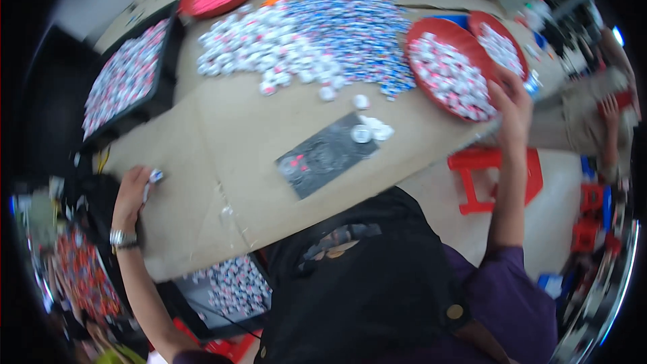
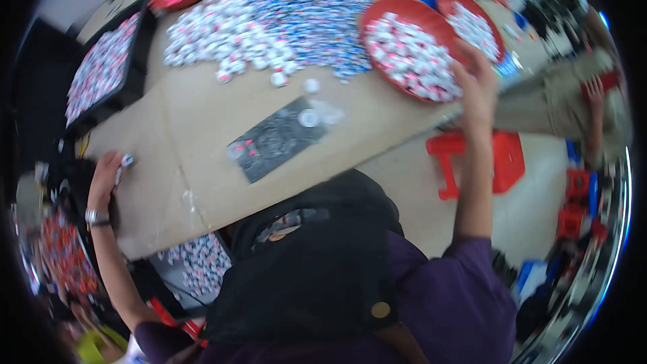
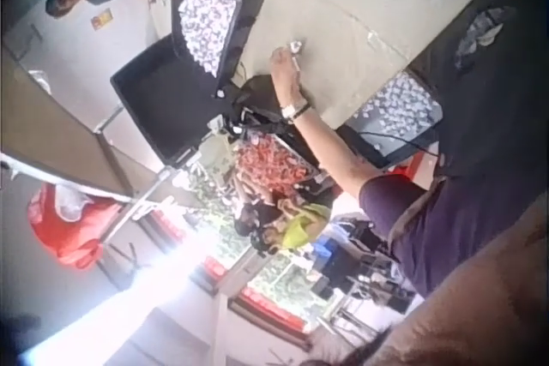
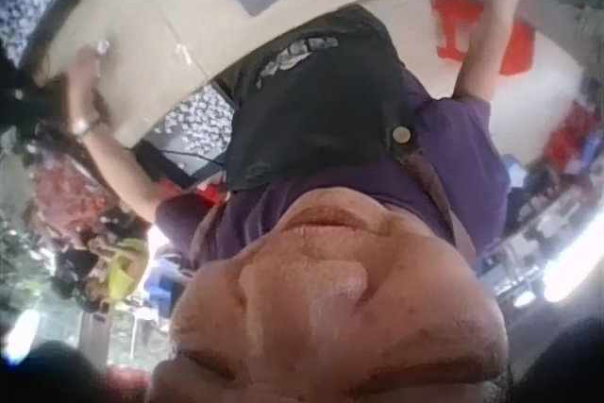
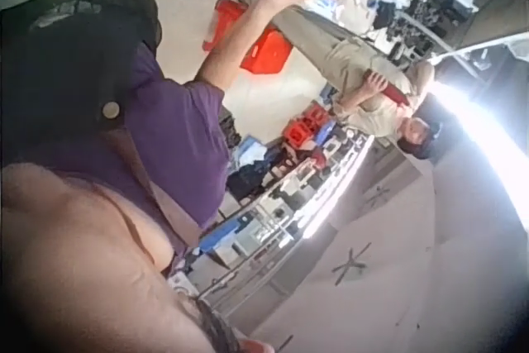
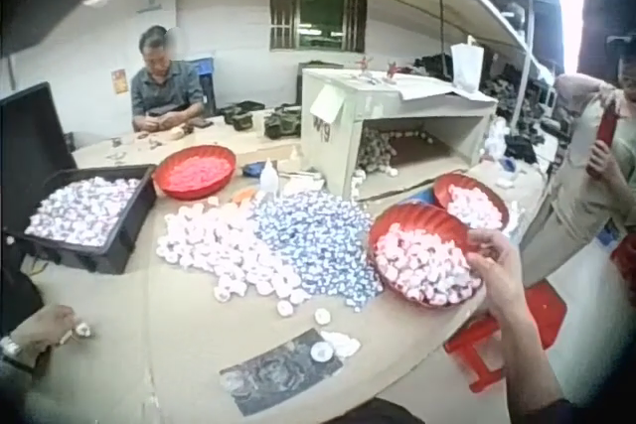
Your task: The person assembles toy figurines by dipping small components into adhesive and inserting them into figurine heads by hand, pausing to empty a bowl of figurine parts onto the table.
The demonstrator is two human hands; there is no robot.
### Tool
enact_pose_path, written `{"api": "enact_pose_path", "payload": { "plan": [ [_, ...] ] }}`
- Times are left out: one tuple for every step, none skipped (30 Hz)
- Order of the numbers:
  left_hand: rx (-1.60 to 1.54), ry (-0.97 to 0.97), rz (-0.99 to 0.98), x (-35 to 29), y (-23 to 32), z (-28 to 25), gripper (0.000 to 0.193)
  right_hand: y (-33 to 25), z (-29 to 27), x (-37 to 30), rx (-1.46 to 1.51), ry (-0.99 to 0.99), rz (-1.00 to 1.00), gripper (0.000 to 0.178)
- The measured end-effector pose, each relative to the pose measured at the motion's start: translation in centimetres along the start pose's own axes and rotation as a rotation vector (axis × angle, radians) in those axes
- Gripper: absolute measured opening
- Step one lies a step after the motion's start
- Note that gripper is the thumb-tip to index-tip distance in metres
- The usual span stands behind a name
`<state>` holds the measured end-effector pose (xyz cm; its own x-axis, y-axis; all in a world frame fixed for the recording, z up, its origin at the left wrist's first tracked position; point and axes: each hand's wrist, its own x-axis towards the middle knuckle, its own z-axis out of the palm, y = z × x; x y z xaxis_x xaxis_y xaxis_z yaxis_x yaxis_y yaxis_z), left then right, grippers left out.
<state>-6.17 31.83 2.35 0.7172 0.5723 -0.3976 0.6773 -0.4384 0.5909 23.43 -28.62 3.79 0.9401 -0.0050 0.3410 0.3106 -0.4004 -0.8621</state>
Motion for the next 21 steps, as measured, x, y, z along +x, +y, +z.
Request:
{"api": "enact_pose_path", "payload": {
  "plan": [
    [0.156, -0.101, 0.037, -0.5, 1.2, 0.4, 0.034, 1.6, -1.6, 0.0, 0.036, 0.071, 0.038, 0.034],
    [0.202, -0.232, 0.071, -1.4, 2.1, 0.5, 0.034, 2.9, -3.9, -0.1, -0.029, 0.089, 0.031, 0.034],
    [0.142, -0.361, 0.116, -2.7, 1.1, 0.7, 0.033, 4.3, -5.5, 0.0, -0.101, 0.120, 0.030, 0.034],
    [0.074, -0.509, 0.189, -3.3, 0.4, 1.4, 0.032, 4.8, -6.1, 0.6, -0.102, 0.108, 0.031, 0.034],
    [0.120, -0.592, 0.162, -5.1, 0.2, 2.3, 0.028, 5.5, -7.0, 0.6, -0.137, 0.137, 0.038, 0.034],
    [0.190, -0.642, 0.195, -6.6, -1.5, 3.6, 0.026, 5.9, -8.4, 0.2, -0.187, 0.184, 0.043, 0.034],
    [0.427, -0.672, 0.388, -8.8, -1.8, 5.2, 0.022, 5.9, -7.7, 0.0, -0.215, 0.251, 0.111, 0.033],
    [0.440, -0.770, 0.238, -11.1, -2.0, 6.6, 0.018, 7.3, -7.6, 0.2, -0.145, 0.281, 0.158, 0.030],
    [0.402, -0.916, 0.150, -13.2, -1.5, 7.5, 0.019, 8.0, -7.1, 0.1, -0.091, 0.281, 0.211, 0.028],
    [0.297, -0.988, 0.334, -14.9, -2.8, 8.3, 0.025, 8.1, -6.2, 0.1, -0.036, 0.309, 0.261, 0.027],
    [0.446, -1.020, 0.251, -16.5, -4.6, 9.4, 0.030, 7.6, -4.8, -0.2, -0.036, 0.294, 0.325, 0.030],
    [0.539, -1.095, 0.263, -15.9, -4.4, 11.0, 0.024, 7.3, -4.8, -0.4, -0.045, 0.271, 0.323, 0.034],
    [0.634, -1.151, 0.258, -15.7, -4.3, 12.1, 0.021, 7.3, -4.6, -0.7, -0.037, 0.235, 0.322, 0.037],
    [0.752, -1.168, 0.261, -15.3, -5.9, 13.2, 0.027, 6.8, -4.2, -1.0, -0.019, 0.210, 0.365, 0.040],
    [0.866, -1.175, 0.265, -14.7, -8.9, 15.0, 0.033, 6.3, -3.9, -1.1, 0.001, 0.183, 0.403, 0.044],
    [0.814, -1.175, 0.482, -13.9, -14.1, 15.7, 0.043, 6.0, -3.8, -1.2, 0.021, 0.170, 0.425, 0.049],
    [0.823, -1.184, 0.506, -12.8, -15.0, 16.9, 0.043, 5.8, -4.0, -1.4, 0.039, 0.150, 0.447, 0.053],
    [0.904, -1.198, 0.482, -12.0, -15.9, 18.0, 0.041, 6.0, -4.5, -1.5, 0.072, 0.143, 0.449, 0.060],
    [0.981, -1.203, 0.445, -11.5, -16.8, 18.9, 0.039, 6.1, -4.9, -1.5, 0.071, 0.149, 0.444, 0.060],
    [0.985, -1.199, 0.445, -11.1, -18.1, 19.8, 0.039, 6.1, -4.9, -1.6, 0.096, 0.159, 0.486, 0.061],
    [0.951, -1.014, 0.463, -10.8, -19.5, 20.8, 0.040, 6.2, -4.9, -1.5, 0.124, 0.165, 0.527, 0.062]
  ]
}}
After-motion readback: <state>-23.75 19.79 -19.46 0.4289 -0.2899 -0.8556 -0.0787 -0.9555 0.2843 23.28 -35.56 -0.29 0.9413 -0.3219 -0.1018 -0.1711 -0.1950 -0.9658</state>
